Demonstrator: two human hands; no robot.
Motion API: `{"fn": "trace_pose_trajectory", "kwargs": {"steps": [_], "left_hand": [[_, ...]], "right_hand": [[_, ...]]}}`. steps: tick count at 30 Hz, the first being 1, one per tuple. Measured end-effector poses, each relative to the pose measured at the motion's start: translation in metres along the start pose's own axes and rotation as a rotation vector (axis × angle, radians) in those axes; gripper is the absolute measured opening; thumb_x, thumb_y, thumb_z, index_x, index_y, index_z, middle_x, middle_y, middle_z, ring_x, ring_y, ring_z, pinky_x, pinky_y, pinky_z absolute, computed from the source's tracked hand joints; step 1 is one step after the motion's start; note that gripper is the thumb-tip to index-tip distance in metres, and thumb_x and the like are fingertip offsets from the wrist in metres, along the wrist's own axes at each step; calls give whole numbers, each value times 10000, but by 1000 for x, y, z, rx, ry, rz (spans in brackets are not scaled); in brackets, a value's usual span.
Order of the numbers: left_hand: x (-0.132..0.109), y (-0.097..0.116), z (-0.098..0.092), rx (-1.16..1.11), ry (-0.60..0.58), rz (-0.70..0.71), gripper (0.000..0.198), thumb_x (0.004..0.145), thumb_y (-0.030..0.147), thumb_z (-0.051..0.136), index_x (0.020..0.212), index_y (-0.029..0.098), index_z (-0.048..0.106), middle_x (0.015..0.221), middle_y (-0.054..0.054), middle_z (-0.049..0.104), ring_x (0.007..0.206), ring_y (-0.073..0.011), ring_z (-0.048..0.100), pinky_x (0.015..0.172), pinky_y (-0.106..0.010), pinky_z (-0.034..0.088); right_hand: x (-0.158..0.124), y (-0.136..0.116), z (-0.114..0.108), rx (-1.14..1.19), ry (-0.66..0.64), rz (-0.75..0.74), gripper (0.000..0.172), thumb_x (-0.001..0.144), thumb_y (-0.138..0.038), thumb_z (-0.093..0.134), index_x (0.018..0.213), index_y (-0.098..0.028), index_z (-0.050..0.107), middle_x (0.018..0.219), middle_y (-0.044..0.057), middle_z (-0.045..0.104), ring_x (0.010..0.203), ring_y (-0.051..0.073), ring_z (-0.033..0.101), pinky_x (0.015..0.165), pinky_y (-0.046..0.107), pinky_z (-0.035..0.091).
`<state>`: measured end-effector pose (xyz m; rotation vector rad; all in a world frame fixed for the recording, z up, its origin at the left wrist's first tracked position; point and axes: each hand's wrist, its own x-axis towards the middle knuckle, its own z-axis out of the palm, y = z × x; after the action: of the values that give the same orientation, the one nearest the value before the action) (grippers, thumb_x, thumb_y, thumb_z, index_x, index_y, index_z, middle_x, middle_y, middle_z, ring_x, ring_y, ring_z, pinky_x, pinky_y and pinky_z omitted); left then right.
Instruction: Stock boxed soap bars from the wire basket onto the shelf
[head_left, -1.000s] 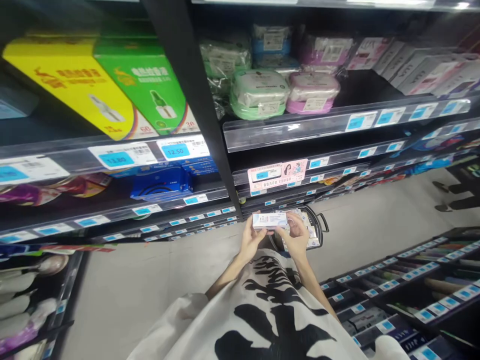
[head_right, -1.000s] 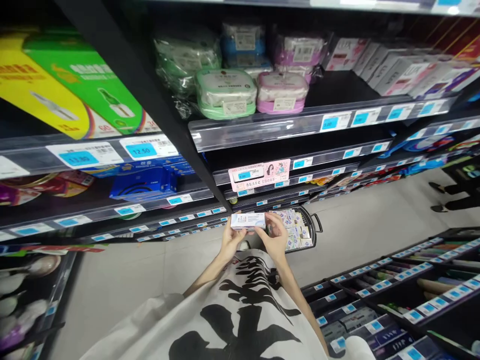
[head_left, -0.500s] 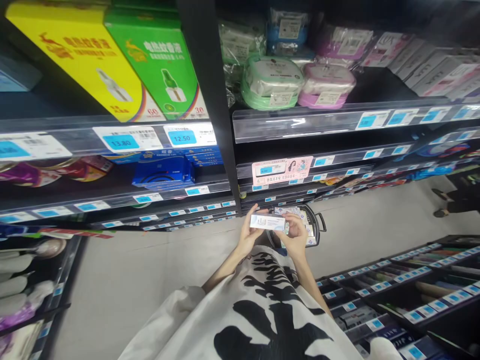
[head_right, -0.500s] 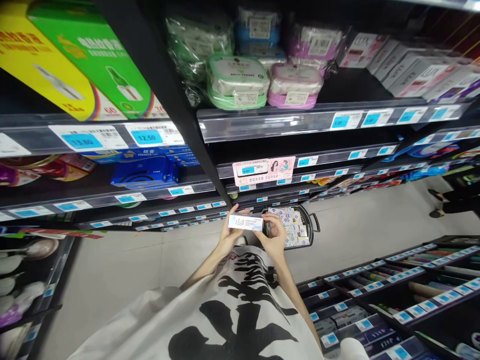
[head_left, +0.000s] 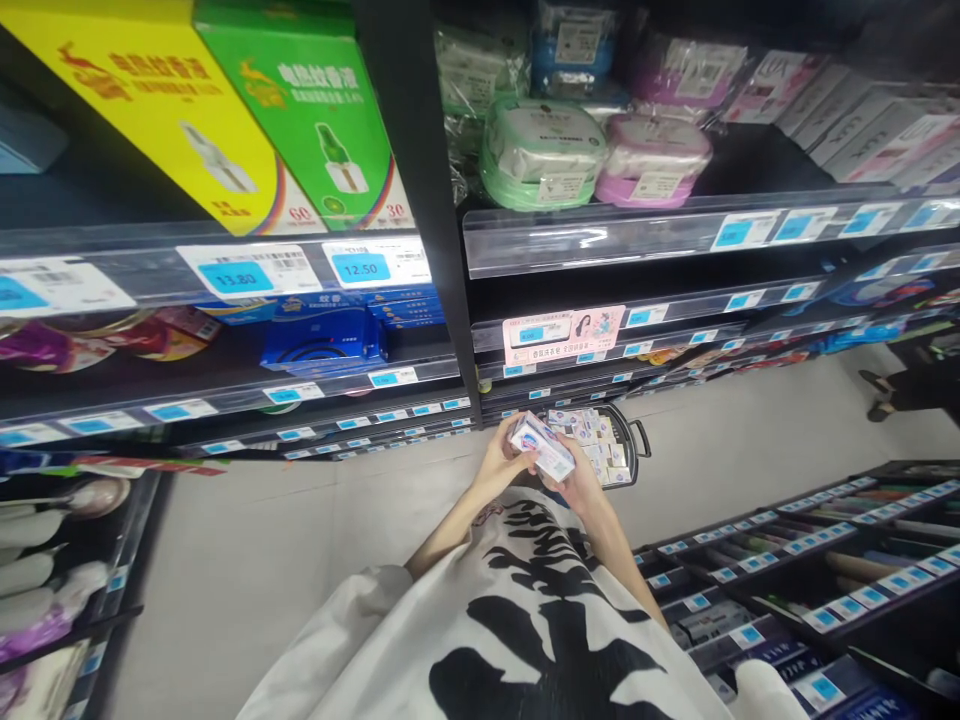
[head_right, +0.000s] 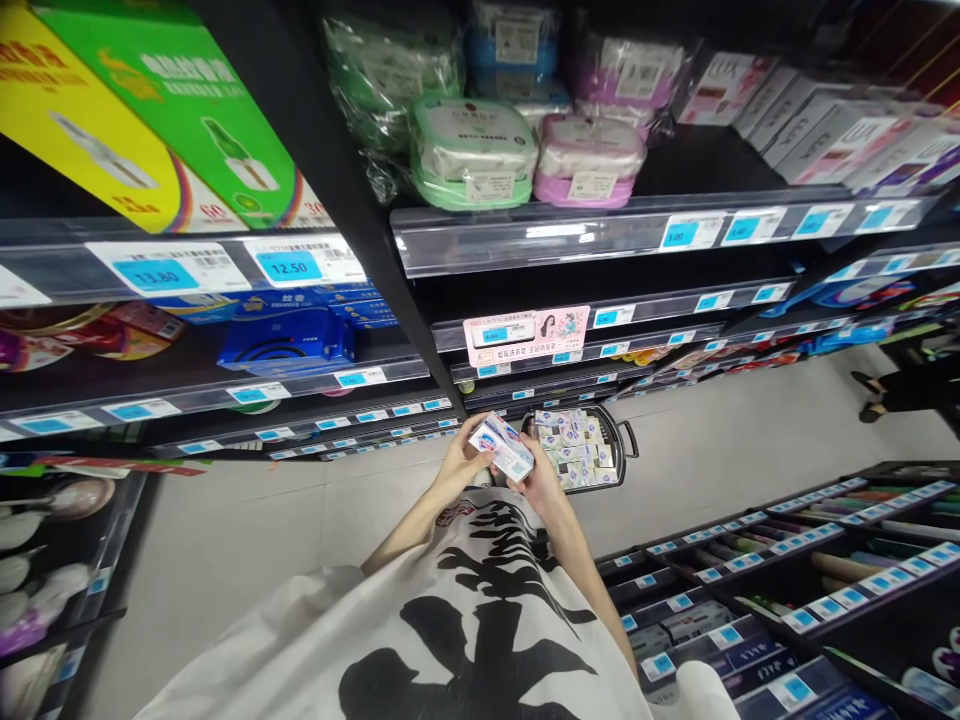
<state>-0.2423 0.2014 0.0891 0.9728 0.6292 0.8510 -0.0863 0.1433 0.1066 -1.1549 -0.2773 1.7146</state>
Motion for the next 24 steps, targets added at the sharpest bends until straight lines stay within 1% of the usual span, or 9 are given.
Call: {"fn": "trace_pose_trajectory", "kwargs": {"steps": [2, 4, 6, 10, 13, 16, 20, 22, 24], "left_hand": [[1, -1, -1, -42, 2, -77, 861, 767, 604, 901, 1400, 195, 485, 867, -4, 699, 596, -139, 644, 588, -289, 598], [0, 0, -1, -47, 20, -117, 812, 787, 609, 884, 1344, 188, 469, 760, 28, 668, 596, -147, 647, 597, -285, 599], [-1, 2, 1, -48, 37, -129, 798, 790, 614, 879, 1322, 190, 462, 732, 37, 658, 601, -149, 643, 593, -281, 597], [0, 7, 5, -58, 46, -134, 814, 792, 615, 875, 1348, 192, 460, 716, 45, 639, 613, -150, 634, 581, -277, 595], [1, 7, 4, -65, 41, -143, 845, 778, 632, 876, 1369, 184, 471, 768, 23, 659, 653, -163, 647, 581, -290, 605], [-1, 3, -1, -69, 67, -176, 854, 777, 717, 825, 1364, 176, 521, 827, -8, 685, 679, -178, 660, 553, -288, 597], [0, -17, -14, -66, 169, -248, 859, 724, 784, 816, 1288, 172, 607, 808, -18, 715, 648, -197, 673, 516, -285, 575], [7, -29, -20, -63, 236, -286, 869, 650, 802, 856, 1219, 190, 618, 711, 14, 692, 548, -174, 636, 464, -260, 530], [16, -40, -24, -43, 296, -324, 927, 522, 858, 877, 1138, 217, 617, 638, 36, 673, 470, -170, 605, 407, -251, 492]], "right_hand": [[3, 2, -4, 116, -140, 97, 471, 918, -618, 610, 896, -154, 680, 528, -27, 586, 346, 49, 227, 344, 197, 180], [5, 4, -8, 209, -218, 117, 444, 928, -590, 624, 836, -158, 660, 450, -76, 467, 356, 37, 138, 339, 175, 154], [6, 6, -11, 257, -245, 114, 434, 958, -564, 609, 805, -160, 644, 435, -91, 420, 372, 35, 104, 343, 157, 153], [7, 7, -12, 275, -224, 127, 446, 986, -559, 576, 804, -159, 648, 425, -92, 409, 372, 37, 98, 353, 156, 157], [9, 8, -12, 246, -162, 130, 461, 942, -598, 612, 860, -147, 665, 484, -66, 508, 369, 29, 128, 360, 175, 151], [12, 14, -13, 187, -9, 113, 513, 812, -650, 723, 911, -150, 664, 635, -5, 643, 391, 22, 209, 375, 192, 149], [19, 29, -15, 103, 262, 66, 548, 650, -671, 798, 863, -185, 661, 630, 5, 620, 464, 92, 425, 383, 203, 192], [27, 35, -16, 88, 317, 24, 558, 621, -672, 802, 855, -181, 676, 642, 5, 612, 494, 107, 480, 379, 199, 198], [35, 39, -18, 71, 329, 11, 575, 593, -698, 792, 814, -178, 683, 646, 16, 620, 500, 110, 498, 370, 195, 177]]}}
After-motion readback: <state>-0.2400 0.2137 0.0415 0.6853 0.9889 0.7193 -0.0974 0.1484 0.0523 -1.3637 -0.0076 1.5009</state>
